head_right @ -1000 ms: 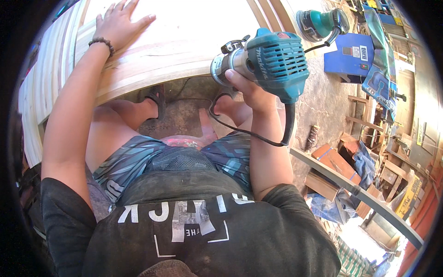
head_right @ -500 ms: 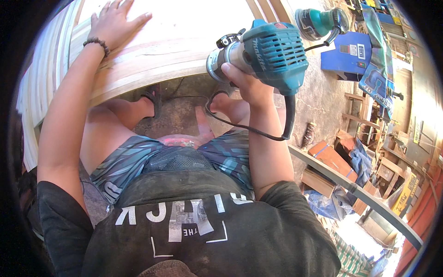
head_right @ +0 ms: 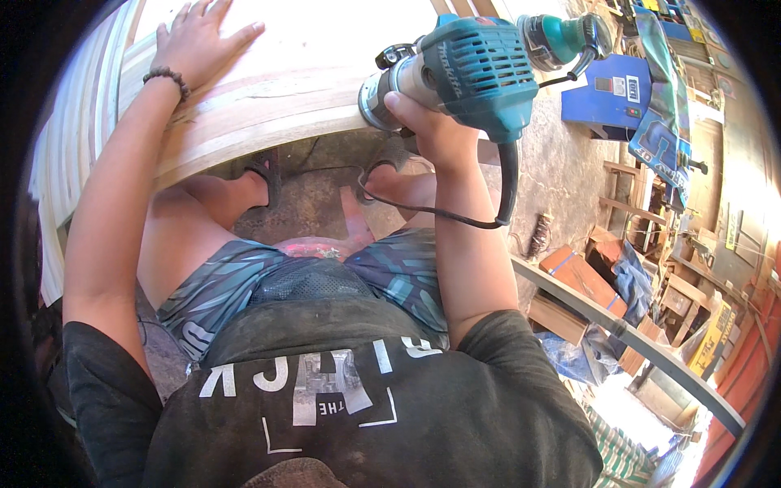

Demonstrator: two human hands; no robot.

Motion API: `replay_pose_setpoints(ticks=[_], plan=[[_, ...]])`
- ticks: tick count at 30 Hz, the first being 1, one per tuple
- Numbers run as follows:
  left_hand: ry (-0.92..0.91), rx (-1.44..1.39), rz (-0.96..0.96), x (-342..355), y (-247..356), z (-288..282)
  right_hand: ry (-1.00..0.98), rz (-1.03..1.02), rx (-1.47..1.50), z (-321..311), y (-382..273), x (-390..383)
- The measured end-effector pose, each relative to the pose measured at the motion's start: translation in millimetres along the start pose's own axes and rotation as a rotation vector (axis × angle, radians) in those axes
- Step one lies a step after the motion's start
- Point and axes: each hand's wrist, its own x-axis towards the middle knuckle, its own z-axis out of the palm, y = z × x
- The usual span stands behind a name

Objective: Using a handheld router to edge or groove wooden boards in a workshop.

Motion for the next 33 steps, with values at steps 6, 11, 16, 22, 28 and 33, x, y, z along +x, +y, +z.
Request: replay_pose_setpoints(ticks=[6,11,16,22,28,33], plan=[[-0.009,0.023,0.004,3,-1,1,-0.073,-0.071,-0.168,0,2,10],[0.015,-0.029,0.020,1,-1,-2,-0.020,-0.046,-0.184,6,-7,13],[-0.006,-0.029,0.007,-1,0,-4,-0.056,-0.017,-0.189,10,-13,20],[-0.004,-0.018,0.014,0,2,-5,-0.014,-0.093,-0.181,16,-5,37],[0.000,-0.035,0.010,-1,3,-6,-0.013,-0.097,-0.200,19,-5,52],[0.031,-0.032,0.020,0,4,-8,0.005,-0.070,-0.196,29,-18,62]])
